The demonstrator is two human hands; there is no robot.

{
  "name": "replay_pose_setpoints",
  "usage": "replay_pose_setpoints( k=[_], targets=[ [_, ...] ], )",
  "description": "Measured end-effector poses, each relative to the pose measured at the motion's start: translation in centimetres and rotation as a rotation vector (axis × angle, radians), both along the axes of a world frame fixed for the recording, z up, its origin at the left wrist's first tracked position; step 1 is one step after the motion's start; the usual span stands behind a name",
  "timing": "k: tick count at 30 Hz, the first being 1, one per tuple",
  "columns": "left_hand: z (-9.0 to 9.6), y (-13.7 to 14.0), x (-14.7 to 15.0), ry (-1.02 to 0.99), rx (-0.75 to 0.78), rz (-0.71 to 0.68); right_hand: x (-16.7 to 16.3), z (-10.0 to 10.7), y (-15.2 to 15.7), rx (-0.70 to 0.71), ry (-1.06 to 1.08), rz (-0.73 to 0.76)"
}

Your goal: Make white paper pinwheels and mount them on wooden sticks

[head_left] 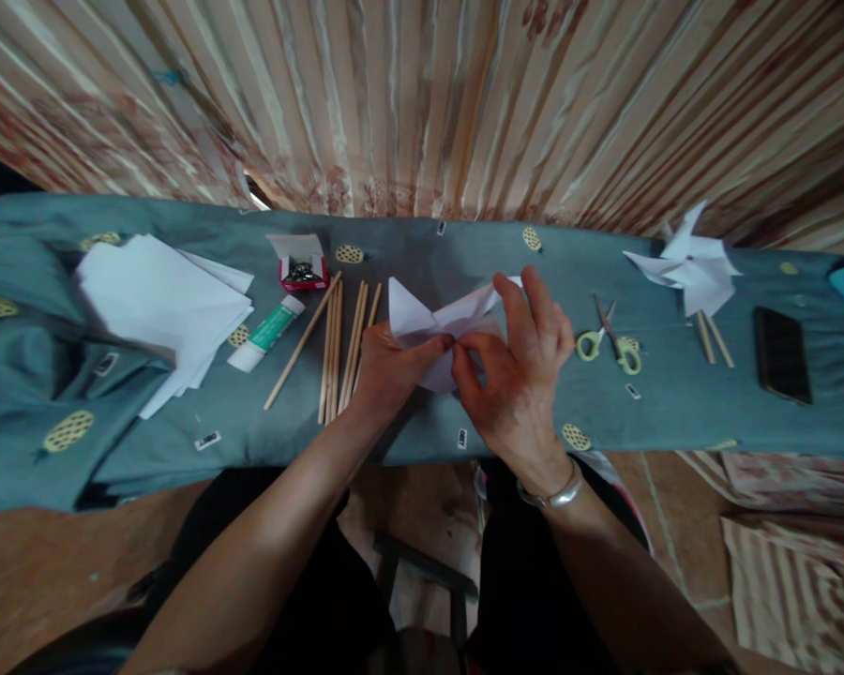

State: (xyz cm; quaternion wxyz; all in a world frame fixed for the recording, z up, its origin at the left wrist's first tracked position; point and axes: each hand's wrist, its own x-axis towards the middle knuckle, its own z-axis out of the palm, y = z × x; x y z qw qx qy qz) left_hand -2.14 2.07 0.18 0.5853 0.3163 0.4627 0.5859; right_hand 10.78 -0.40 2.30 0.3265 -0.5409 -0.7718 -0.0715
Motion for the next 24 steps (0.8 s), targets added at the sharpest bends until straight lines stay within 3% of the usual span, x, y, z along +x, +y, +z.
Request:
replay_pose_setpoints(
  k=[16, 24],
  targets=[
    [0.2, -0.1, -0.6, 0.014, -0.058, -0.083, 0.7, -0.5, 0.4, -0.007, 0.035, 0.006],
    [0.6, -0.2, -1.0, 0.021, -0.050, -0.161, 1.8, -0.7, 1.2, -0.112, 0.253, 0.002]
  ],
)
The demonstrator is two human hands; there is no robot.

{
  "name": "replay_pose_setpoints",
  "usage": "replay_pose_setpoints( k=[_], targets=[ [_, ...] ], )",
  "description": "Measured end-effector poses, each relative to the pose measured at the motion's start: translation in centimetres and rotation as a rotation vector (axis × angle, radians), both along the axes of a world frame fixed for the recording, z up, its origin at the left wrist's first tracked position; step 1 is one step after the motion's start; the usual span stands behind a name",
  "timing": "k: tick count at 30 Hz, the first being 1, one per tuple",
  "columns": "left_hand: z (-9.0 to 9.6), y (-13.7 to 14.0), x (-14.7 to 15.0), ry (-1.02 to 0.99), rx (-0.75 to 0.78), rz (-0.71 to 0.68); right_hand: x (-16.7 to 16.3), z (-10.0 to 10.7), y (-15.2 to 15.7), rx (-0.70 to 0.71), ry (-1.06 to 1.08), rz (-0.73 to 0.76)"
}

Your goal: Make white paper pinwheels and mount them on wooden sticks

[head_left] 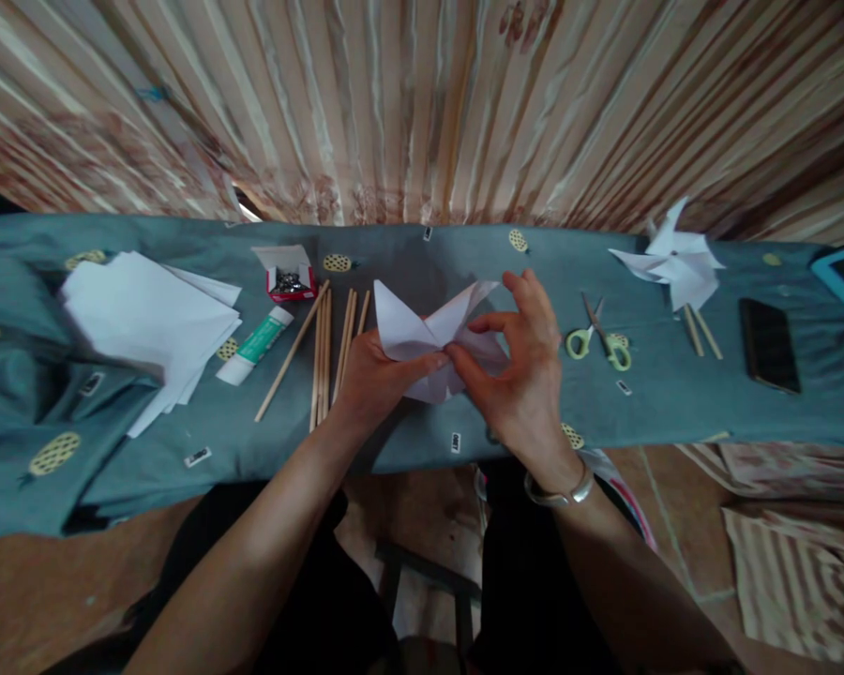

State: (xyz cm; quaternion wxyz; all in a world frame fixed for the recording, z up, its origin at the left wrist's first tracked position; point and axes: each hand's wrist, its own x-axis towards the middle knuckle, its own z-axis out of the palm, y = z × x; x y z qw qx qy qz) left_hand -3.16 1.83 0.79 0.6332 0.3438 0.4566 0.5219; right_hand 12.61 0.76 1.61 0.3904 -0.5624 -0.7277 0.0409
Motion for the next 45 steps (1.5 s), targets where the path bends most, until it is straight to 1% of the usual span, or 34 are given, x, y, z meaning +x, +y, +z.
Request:
replay_pose_setpoints(
  k=[5, 8, 12, 17, 21, 23, 25, 27, 30, 34, 36, 38, 43, 45],
  targets=[
    [-0.4, 0.2, 0.0, 0.036, 0.006, 0.058, 0.4, -0.1, 0.1, -0.036, 0.042, -0.024],
    [-0.4, 0.2, 0.1, 0.054, -0.002, 0.065, 0.5, 0.0, 0.2, -0.085, 0.088, -0.025],
    [-0.1, 0.1, 0.3, 0.071, -0.010, 0.079, 0.7, 0.1, 0.5, -0.193, 0.218, -0.013],
    [0.0, 0.2, 0.3, 0.075, -0.053, 0.121, 1.5, 0.0, 1.0, -0.319, 0.419, 0.041],
    [-0.1, 0.5, 0.1, 0.099, -0.046, 0.159, 3.1, -0.3, 1.8, -0.332, 0.580, 0.016],
    [-0.1, 0.6, -0.1, 0.092, -0.037, 0.167, 4.2, -0.5, 2.2, -0.311, 0.607, -0.014],
    [-0.1, 0.8, -0.4, 0.061, -0.012, 0.193, 5.3, -0.8, 2.6, -0.275, 0.572, -0.054],
    [-0.1, 1.1, -0.8, 0.043, 0.018, 0.231, 6.4, -1.1, 2.8, -0.251, 0.488, -0.107],
    [0.0, 1.4, -1.4, 0.044, 0.050, 0.303, 7.5, -1.6, 2.7, -0.302, 0.274, -0.140],
    [0.0, 1.7, -1.9, 0.060, 0.052, 0.336, 7.2, -2.2, 2.3, -0.457, 0.018, -0.037],
    [0.0, 1.7, -1.9, 0.084, 0.050, 0.334, 6.6, -2.5, 2.1, -0.492, -0.058, 0.013],
    [0.0, 1.6, -1.9, 0.089, 0.062, 0.334, 6.2, -2.6, 1.8, -0.491, -0.121, 0.042],
    [0.1, 1.5, -1.7, 0.112, 0.058, 0.318, 5.4, -2.4, 1.5, -0.394, -0.287, 0.077],
    [0.1, 1.4, -1.7, 0.136, 0.056, 0.333, 4.9, -2.2, 1.5, -0.382, -0.386, 0.096]
  ],
)
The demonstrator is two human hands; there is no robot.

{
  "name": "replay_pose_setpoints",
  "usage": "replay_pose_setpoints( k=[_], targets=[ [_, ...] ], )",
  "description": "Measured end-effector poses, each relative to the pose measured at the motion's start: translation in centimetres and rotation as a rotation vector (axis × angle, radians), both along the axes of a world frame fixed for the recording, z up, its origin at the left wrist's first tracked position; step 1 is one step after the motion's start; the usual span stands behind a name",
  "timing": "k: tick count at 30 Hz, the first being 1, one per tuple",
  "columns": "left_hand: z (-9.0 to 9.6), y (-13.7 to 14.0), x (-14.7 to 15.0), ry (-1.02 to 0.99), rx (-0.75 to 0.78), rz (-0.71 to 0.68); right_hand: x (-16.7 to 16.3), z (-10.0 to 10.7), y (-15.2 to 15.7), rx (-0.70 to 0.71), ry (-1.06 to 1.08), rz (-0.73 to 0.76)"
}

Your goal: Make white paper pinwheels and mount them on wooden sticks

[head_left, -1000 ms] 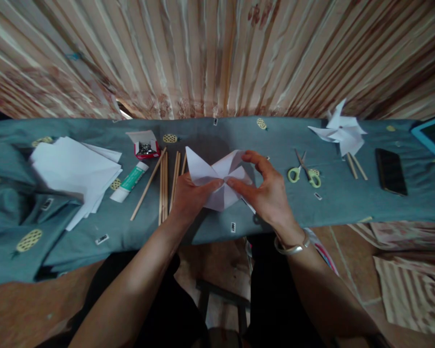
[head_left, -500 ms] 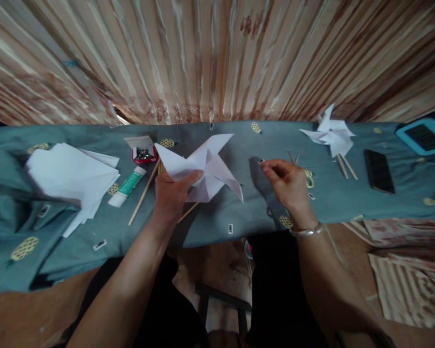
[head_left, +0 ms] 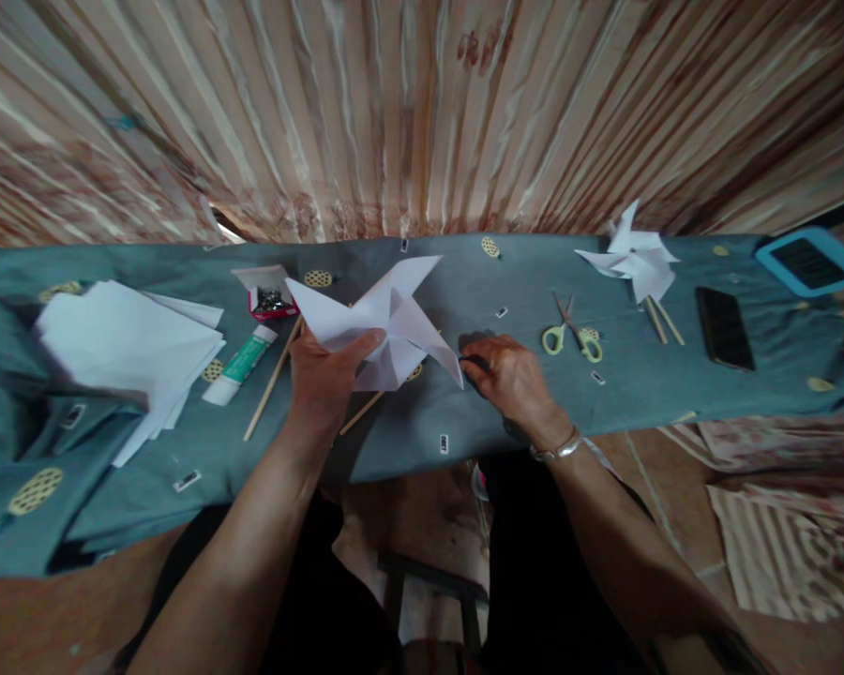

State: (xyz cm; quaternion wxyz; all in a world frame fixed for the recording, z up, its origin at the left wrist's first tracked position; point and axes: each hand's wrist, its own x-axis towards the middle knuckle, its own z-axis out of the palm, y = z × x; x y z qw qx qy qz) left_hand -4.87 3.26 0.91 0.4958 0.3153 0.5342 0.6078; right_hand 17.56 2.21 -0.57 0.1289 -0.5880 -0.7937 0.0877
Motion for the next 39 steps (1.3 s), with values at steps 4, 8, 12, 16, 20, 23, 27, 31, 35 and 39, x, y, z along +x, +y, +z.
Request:
replay_pose_setpoints(
  k=[4, 8, 12, 16, 20, 23, 27, 31, 35, 39],
  targets=[
    [0.0, -0.2, 0.1, 0.046, 0.005, -0.001, -0.9, 0.1, -0.2, 0.014, -0.143, 0.039],
    [0.1, -0.3, 0.1, 0.047, 0.003, -0.027, -0.4, -0.3, -0.5, 0.012, -0.026, 0.028],
    [-0.1, -0.3, 0.0, 0.090, 0.026, -0.044, 1.0, 0.9, -0.7, 0.022, 0.366, -0.113],
    [0.0, -0.2, 0.3, 0.131, 0.046, -0.042, 0.0, 3.9, -1.4, 0.101, 0.667, -0.162],
    [0.4, -0.3, 1.0, 0.147, 0.040, -0.046, -3.4, 5.6, -2.9, 0.153, 0.658, -0.060],
    [0.5, -0.6, 1.3, 0.145, 0.039, -0.098, -5.3, 5.3, -3.3, 0.254, 0.548, 0.061],
    [0.7, -0.9, 1.4, 0.156, 0.058, -0.141, -5.9, 4.3, -2.7, 0.337, 0.457, 0.048],
    [0.9, -1.0, 1.3, 0.153, 0.090, -0.170, -6.0, 3.3, -1.8, 0.294, 0.546, 0.022],
    [0.8, -1.1, 1.3, 0.190, 0.123, -0.175, -6.1, 2.8, -1.5, 0.251, 0.630, 0.013],
    [0.7, -1.3, 1.2, 0.206, 0.129, -0.178, -6.1, 2.7, -1.3, 0.226, 0.661, 0.006]
  ],
)
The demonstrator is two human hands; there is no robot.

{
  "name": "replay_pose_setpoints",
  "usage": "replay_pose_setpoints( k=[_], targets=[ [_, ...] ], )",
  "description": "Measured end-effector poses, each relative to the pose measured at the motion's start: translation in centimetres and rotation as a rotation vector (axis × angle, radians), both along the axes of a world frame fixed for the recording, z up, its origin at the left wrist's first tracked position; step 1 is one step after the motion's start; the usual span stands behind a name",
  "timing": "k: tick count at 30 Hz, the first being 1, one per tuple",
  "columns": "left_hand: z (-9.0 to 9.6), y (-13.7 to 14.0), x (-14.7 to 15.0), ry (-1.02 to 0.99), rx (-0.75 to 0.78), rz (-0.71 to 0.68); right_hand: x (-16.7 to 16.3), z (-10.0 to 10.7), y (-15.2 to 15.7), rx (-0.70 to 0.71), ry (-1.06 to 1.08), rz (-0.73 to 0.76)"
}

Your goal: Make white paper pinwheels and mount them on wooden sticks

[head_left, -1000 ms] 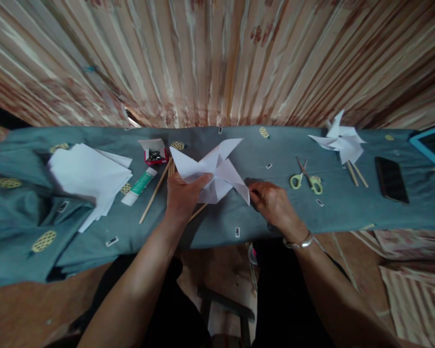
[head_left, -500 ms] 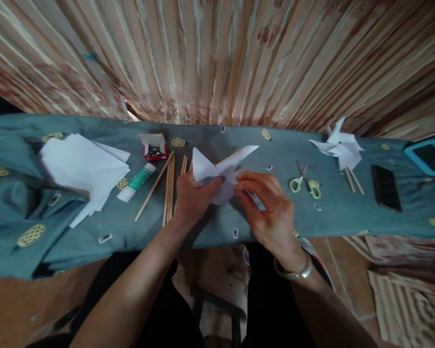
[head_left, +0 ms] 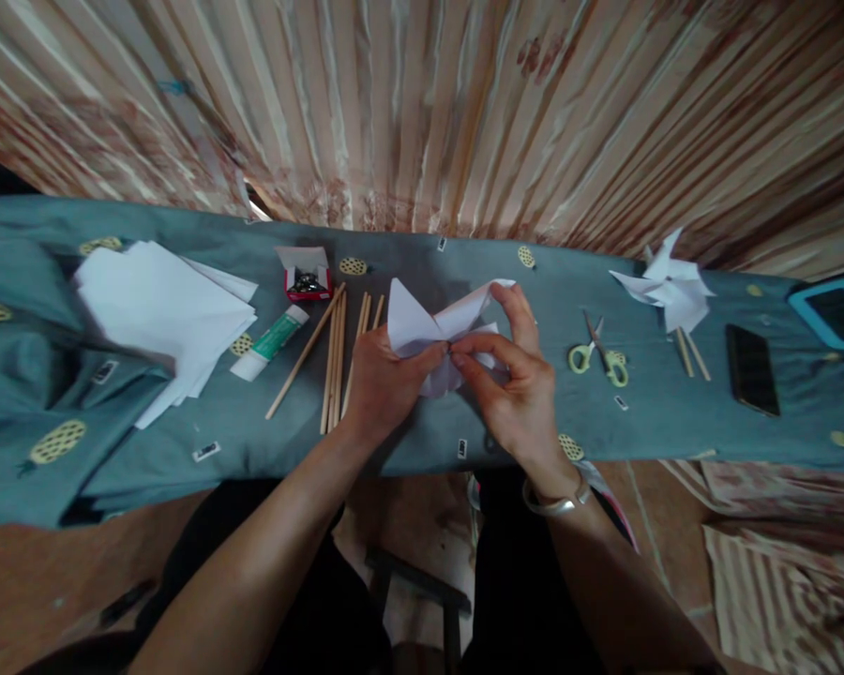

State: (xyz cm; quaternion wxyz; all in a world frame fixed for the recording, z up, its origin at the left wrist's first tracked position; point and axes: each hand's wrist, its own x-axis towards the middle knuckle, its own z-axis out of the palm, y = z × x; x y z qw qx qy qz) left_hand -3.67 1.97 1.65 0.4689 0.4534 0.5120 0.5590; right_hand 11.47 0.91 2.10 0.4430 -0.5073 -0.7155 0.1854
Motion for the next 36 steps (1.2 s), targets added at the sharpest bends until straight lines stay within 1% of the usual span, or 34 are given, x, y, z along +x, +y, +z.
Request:
replay_pose_setpoints(
  k=[7, 17, 27, 36],
  targets=[
    [0.15, -0.11, -0.02, 0.002, -0.014, 0.004, -0.01, -0.03, -0.04, -0.028, 0.021, -0.001],
    [-0.15, -0.26, 0.07, 0.029, -0.002, 0.016, -0.14, 0.09, -0.21, -0.052, -0.006, -0.016],
    [0.52, -0.45, -0.01, 0.141, -0.008, 0.017, -0.33, -0.15, -0.31, -0.112, -0.012, -0.053],
    [0.20, -0.23, -0.02, 0.074, -0.017, 0.007, -0.19, -0.16, -0.16, -0.153, 0.049, -0.023]
  ],
)
